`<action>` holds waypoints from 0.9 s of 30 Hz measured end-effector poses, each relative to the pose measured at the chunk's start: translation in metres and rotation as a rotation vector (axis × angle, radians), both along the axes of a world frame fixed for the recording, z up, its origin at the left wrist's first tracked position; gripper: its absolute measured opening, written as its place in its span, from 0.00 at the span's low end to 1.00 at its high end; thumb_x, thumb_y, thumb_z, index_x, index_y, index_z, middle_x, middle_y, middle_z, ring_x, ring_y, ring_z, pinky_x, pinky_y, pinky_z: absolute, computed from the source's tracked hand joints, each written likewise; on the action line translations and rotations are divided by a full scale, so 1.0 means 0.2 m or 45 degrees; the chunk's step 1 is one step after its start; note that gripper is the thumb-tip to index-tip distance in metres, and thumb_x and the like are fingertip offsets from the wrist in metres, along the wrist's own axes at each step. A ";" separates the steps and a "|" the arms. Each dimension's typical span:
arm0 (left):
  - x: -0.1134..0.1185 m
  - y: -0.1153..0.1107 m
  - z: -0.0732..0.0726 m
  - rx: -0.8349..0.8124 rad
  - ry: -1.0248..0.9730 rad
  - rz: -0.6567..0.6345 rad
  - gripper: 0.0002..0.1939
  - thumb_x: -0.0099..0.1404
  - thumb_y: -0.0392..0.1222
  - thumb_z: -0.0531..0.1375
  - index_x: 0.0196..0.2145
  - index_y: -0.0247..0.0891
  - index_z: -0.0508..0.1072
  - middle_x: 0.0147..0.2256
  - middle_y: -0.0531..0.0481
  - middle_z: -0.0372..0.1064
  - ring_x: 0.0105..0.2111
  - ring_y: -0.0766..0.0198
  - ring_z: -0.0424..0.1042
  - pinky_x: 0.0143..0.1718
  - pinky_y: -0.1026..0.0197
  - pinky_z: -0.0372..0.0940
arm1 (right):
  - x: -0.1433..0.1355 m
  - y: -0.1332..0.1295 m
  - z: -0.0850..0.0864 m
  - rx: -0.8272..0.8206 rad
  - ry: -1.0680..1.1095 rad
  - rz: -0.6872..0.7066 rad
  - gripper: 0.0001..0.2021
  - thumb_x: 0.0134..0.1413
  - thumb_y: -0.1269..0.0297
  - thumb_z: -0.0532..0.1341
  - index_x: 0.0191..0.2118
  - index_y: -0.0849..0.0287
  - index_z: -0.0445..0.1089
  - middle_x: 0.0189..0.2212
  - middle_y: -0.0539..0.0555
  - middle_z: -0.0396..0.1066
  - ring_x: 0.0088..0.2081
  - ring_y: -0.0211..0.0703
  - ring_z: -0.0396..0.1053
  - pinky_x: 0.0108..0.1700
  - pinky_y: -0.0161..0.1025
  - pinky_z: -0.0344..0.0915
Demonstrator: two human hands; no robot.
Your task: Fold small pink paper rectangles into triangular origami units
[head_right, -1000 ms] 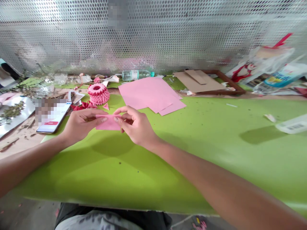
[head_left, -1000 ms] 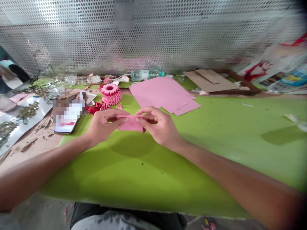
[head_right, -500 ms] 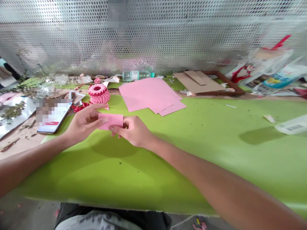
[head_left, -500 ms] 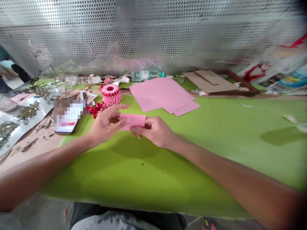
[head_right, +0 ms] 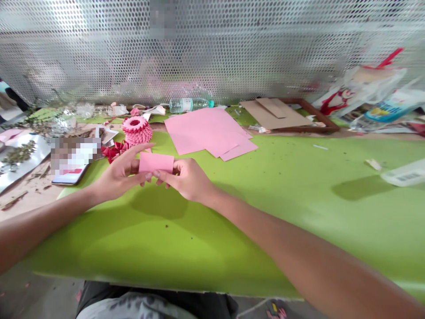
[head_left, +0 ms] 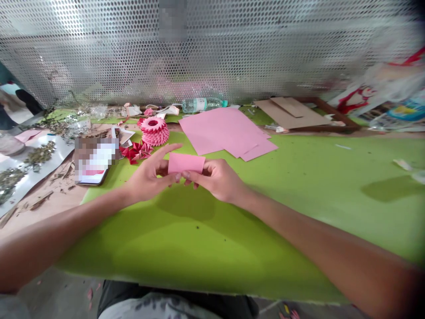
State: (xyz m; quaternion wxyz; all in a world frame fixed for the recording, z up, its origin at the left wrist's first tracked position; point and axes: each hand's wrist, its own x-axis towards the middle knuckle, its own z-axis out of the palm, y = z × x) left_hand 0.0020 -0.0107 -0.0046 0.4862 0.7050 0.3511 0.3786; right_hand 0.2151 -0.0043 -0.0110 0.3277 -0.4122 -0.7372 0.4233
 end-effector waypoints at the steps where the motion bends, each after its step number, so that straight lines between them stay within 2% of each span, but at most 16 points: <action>1: 0.00 0.00 0.00 -0.005 -0.015 0.017 0.35 0.64 0.39 0.64 0.65 0.36 0.56 0.31 0.49 0.75 0.30 0.64 0.74 0.30 0.64 0.69 | 0.00 0.00 0.00 0.010 -0.002 -0.009 0.18 0.56 0.49 0.65 0.32 0.62 0.80 0.28 0.58 0.80 0.24 0.40 0.73 0.25 0.35 0.66; 4: -0.03 0.03 0.03 0.020 -0.029 0.080 0.34 0.63 0.38 0.64 0.64 0.36 0.58 0.28 0.53 0.73 0.28 0.65 0.72 0.29 0.65 0.67 | 0.02 0.01 0.03 0.052 -0.007 -0.073 0.19 0.56 0.49 0.66 0.32 0.63 0.80 0.28 0.59 0.80 0.24 0.41 0.73 0.25 0.35 0.65; 8: -0.07 0.07 0.06 0.058 -0.075 0.220 0.30 0.62 0.37 0.63 0.61 0.36 0.61 0.28 0.54 0.72 0.27 0.67 0.71 0.31 0.65 0.67 | 0.05 0.03 0.05 0.066 0.008 -0.157 0.18 0.56 0.51 0.65 0.32 0.63 0.79 0.30 0.59 0.80 0.25 0.41 0.74 0.26 0.35 0.66; 12: -0.04 0.05 0.03 -0.043 0.007 0.087 0.31 0.65 0.42 0.62 0.62 0.36 0.58 0.31 0.51 0.73 0.28 0.66 0.72 0.30 0.64 0.67 | 0.03 0.02 0.03 0.027 0.002 -0.089 0.18 0.55 0.49 0.66 0.33 0.62 0.79 0.29 0.58 0.80 0.25 0.41 0.73 0.25 0.35 0.65; 15: 0.00 0.02 0.00 0.013 0.015 -0.004 0.32 0.66 0.41 0.61 0.64 0.35 0.55 0.32 0.50 0.73 0.30 0.64 0.73 0.31 0.63 0.68 | 0.00 0.01 0.02 0.001 -0.021 -0.017 0.21 0.54 0.45 0.65 0.33 0.62 0.79 0.29 0.58 0.80 0.25 0.41 0.73 0.25 0.35 0.63; 19: -0.02 0.02 0.01 0.133 0.033 0.023 0.31 0.66 0.38 0.61 0.64 0.35 0.55 0.30 0.50 0.74 0.31 0.64 0.73 0.32 0.63 0.67 | 0.01 0.03 0.02 0.028 -0.106 0.007 0.23 0.55 0.43 0.64 0.29 0.62 0.77 0.25 0.56 0.78 0.22 0.39 0.71 0.23 0.35 0.60; 22: -0.06 0.06 0.03 0.174 0.034 0.114 0.30 0.66 0.37 0.61 0.62 0.34 0.58 0.28 0.52 0.73 0.30 0.65 0.73 0.30 0.64 0.65 | 0.08 0.08 0.03 0.073 -0.136 -0.005 0.21 0.57 0.45 0.63 0.29 0.61 0.75 0.26 0.56 0.78 0.25 0.40 0.72 0.26 0.35 0.62; 25: -0.09 0.10 0.04 0.173 -0.014 0.238 0.28 0.65 0.37 0.60 0.61 0.36 0.59 0.27 0.54 0.72 0.28 0.66 0.71 0.29 0.64 0.64 | 0.16 0.12 0.04 0.245 -0.150 -0.151 0.19 0.61 0.47 0.61 0.31 0.60 0.74 0.27 0.55 0.78 0.26 0.41 0.73 0.30 0.37 0.66; 27: -0.09 0.10 0.05 0.106 -0.024 0.252 0.29 0.64 0.37 0.61 0.61 0.36 0.59 0.26 0.55 0.72 0.26 0.67 0.70 0.29 0.64 0.64 | 0.17 0.12 0.04 0.576 -0.192 -0.262 0.16 0.64 0.51 0.59 0.35 0.60 0.74 0.29 0.55 0.78 0.29 0.42 0.73 0.32 0.38 0.66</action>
